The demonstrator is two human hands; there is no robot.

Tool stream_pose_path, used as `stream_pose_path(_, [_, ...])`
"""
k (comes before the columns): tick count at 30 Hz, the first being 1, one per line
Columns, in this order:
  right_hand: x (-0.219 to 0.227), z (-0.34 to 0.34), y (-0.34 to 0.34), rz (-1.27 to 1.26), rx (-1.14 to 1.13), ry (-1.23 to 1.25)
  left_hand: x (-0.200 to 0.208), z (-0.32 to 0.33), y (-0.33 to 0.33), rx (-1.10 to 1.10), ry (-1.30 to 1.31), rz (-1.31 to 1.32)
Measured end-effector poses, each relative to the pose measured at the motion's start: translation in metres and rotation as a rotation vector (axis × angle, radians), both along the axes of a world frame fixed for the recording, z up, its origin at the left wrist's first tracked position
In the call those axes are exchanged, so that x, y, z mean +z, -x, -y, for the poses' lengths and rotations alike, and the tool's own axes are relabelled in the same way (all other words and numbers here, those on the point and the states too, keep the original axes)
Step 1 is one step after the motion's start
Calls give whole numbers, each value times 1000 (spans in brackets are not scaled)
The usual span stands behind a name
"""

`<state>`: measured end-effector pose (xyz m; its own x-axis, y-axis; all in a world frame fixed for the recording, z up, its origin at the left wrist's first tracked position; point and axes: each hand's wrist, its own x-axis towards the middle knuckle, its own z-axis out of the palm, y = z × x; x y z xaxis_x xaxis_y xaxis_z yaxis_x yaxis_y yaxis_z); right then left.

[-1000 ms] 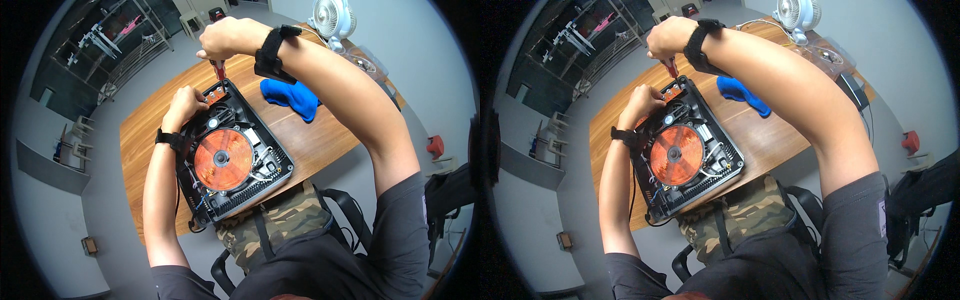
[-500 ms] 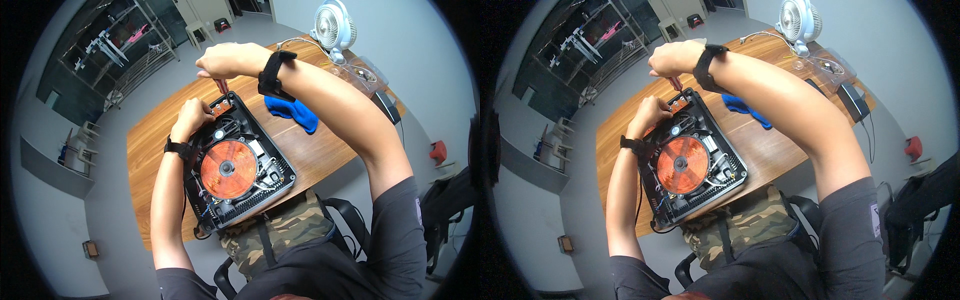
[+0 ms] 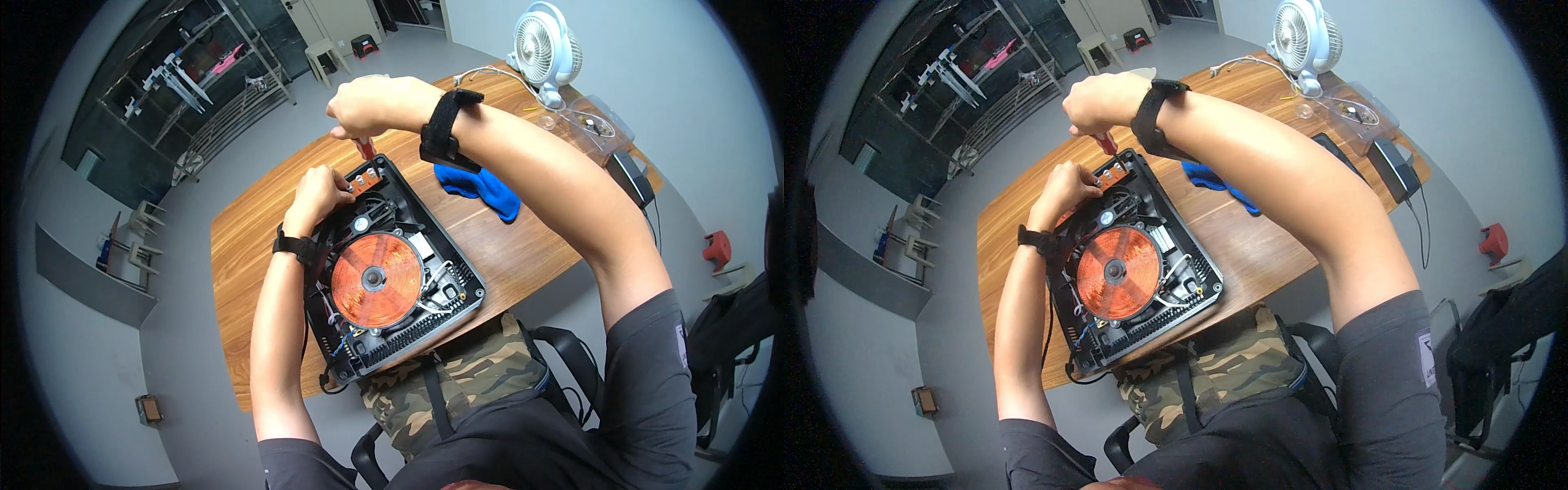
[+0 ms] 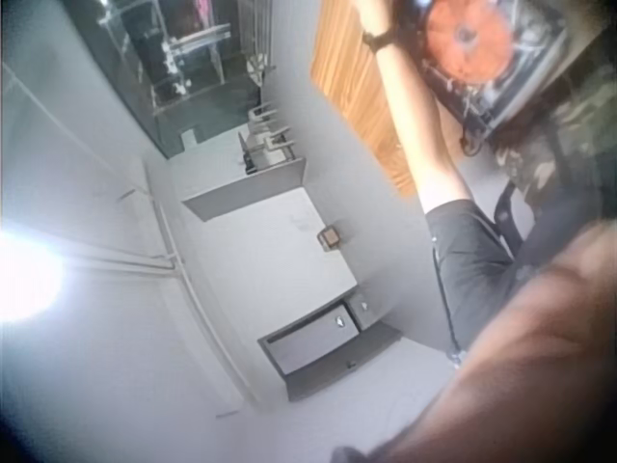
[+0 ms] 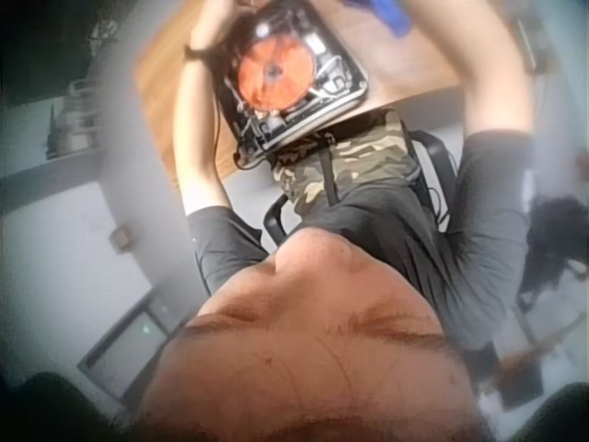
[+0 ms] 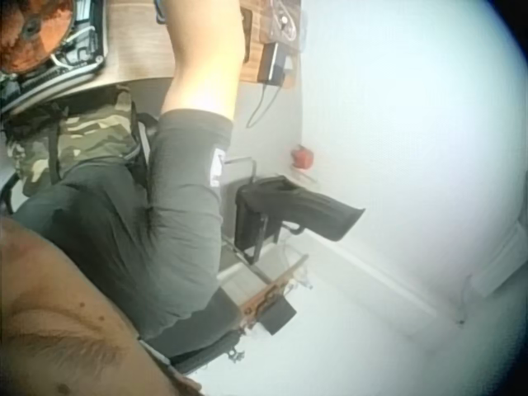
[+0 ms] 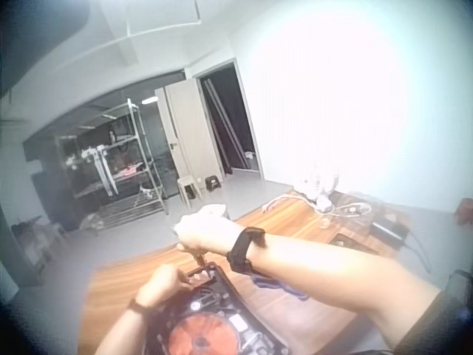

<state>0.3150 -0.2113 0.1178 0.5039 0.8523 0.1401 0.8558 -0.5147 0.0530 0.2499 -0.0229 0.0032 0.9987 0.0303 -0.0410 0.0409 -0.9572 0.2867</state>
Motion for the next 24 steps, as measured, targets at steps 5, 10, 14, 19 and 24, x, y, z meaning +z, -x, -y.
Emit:
stream_pose_path(5, [7,-1,13,-55,-117,32,-2,-5,0,16,16,-15])
stream_pose_path(10, [6,1,0,-22,-39,41,-3,-5,-2,-23,-1,19])
stream_pose_path(14, [10,2,3,-175,-53,37,0,-2,0,-15,-19,5])
stream_pose_path(19, [17,2,19,-159,-91,8,-11,-14,-1,-108,-38,115])
stream_pose_path(24, [13,0,10,-18,-65,97,-1,-2,-1,-38,-1,26])
